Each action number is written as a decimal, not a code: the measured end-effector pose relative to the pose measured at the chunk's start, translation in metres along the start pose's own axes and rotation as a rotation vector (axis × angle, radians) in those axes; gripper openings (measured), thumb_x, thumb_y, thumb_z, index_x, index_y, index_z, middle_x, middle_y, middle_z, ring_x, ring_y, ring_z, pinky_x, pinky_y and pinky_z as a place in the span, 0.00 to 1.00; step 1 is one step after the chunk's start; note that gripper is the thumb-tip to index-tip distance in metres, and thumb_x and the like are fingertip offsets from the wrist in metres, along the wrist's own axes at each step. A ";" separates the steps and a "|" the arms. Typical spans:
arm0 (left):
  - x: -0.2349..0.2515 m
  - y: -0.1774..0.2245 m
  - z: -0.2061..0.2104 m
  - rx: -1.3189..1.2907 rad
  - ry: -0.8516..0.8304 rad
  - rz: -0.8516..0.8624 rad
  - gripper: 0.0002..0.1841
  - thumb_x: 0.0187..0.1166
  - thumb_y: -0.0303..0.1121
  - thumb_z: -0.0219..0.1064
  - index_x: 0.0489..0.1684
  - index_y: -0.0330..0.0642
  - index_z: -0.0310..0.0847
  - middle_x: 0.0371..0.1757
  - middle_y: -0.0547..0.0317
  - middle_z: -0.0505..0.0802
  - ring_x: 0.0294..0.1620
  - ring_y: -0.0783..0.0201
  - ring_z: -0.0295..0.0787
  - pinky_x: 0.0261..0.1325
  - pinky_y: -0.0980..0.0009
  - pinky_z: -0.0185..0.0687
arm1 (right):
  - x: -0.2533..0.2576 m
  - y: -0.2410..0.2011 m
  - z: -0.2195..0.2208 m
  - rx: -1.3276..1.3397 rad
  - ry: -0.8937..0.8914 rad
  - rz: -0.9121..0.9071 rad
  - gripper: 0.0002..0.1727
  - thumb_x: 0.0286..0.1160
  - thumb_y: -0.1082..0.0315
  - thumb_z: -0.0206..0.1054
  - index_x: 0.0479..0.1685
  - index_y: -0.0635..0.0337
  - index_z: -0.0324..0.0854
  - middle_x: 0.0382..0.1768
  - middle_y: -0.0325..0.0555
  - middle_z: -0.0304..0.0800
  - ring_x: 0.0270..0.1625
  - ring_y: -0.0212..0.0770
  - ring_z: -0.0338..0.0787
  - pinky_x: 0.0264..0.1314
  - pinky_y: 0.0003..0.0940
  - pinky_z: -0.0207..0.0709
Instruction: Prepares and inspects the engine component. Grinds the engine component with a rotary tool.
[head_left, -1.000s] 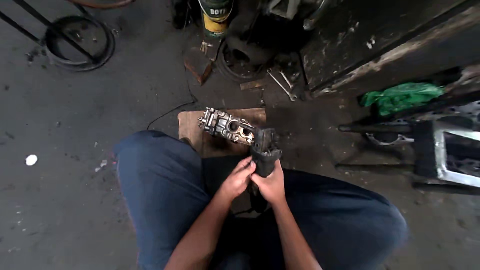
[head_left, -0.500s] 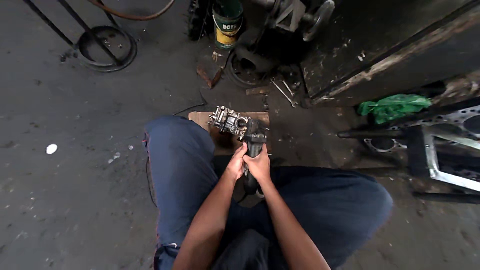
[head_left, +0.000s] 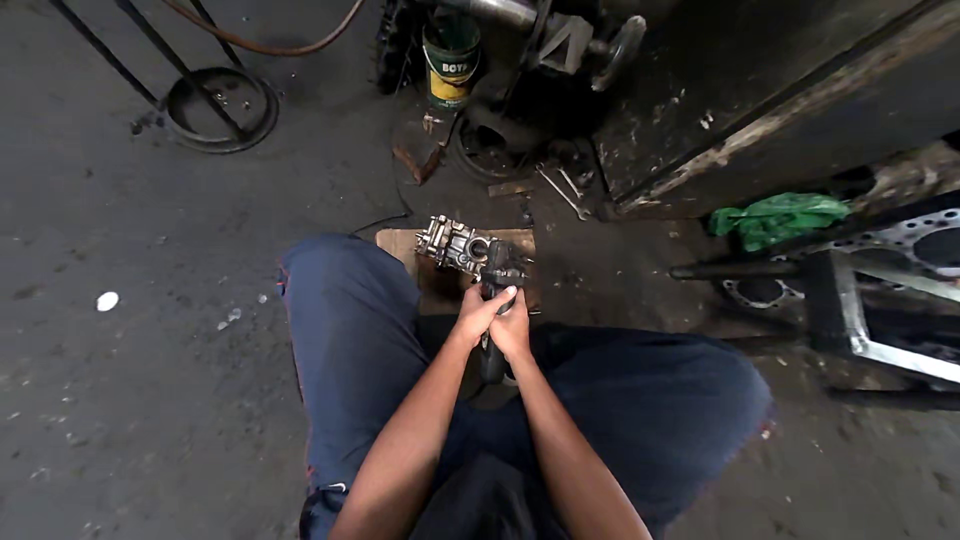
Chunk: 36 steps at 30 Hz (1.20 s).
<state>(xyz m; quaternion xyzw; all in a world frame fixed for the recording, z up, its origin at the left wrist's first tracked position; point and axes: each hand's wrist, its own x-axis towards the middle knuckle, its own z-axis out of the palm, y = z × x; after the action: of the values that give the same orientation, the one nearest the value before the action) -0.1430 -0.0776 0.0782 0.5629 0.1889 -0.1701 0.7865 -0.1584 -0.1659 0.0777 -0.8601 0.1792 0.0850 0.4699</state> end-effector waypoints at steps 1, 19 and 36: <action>0.000 0.001 0.001 0.017 -0.002 0.002 0.26 0.76 0.40 0.77 0.65 0.31 0.81 0.57 0.46 0.93 0.58 0.61 0.91 0.67 0.63 0.87 | 0.001 0.000 -0.001 0.013 -0.005 -0.001 0.43 0.66 0.63 0.76 0.84 0.63 0.61 0.58 0.56 0.90 0.60 0.48 0.91 0.66 0.53 0.84; 0.000 0.008 0.005 0.200 0.047 -0.053 0.36 0.64 0.44 0.84 0.70 0.34 0.78 0.60 0.45 0.92 0.63 0.58 0.90 0.71 0.57 0.85 | -0.007 -0.003 -0.001 0.080 0.007 -0.010 0.36 0.68 0.64 0.74 0.77 0.67 0.67 0.56 0.55 0.90 0.59 0.43 0.91 0.67 0.46 0.84; 0.002 0.008 -0.001 0.109 0.009 -0.029 0.36 0.66 0.43 0.83 0.72 0.35 0.75 0.61 0.50 0.93 0.64 0.64 0.90 0.72 0.62 0.85 | -0.007 -0.001 0.004 0.050 0.011 -0.096 0.38 0.66 0.61 0.76 0.77 0.66 0.68 0.55 0.52 0.91 0.58 0.38 0.91 0.65 0.41 0.85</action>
<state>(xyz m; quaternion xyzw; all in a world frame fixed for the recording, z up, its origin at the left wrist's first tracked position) -0.1372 -0.0740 0.0835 0.6030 0.1909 -0.1890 0.7512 -0.1645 -0.1609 0.0784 -0.8561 0.1423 0.0532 0.4940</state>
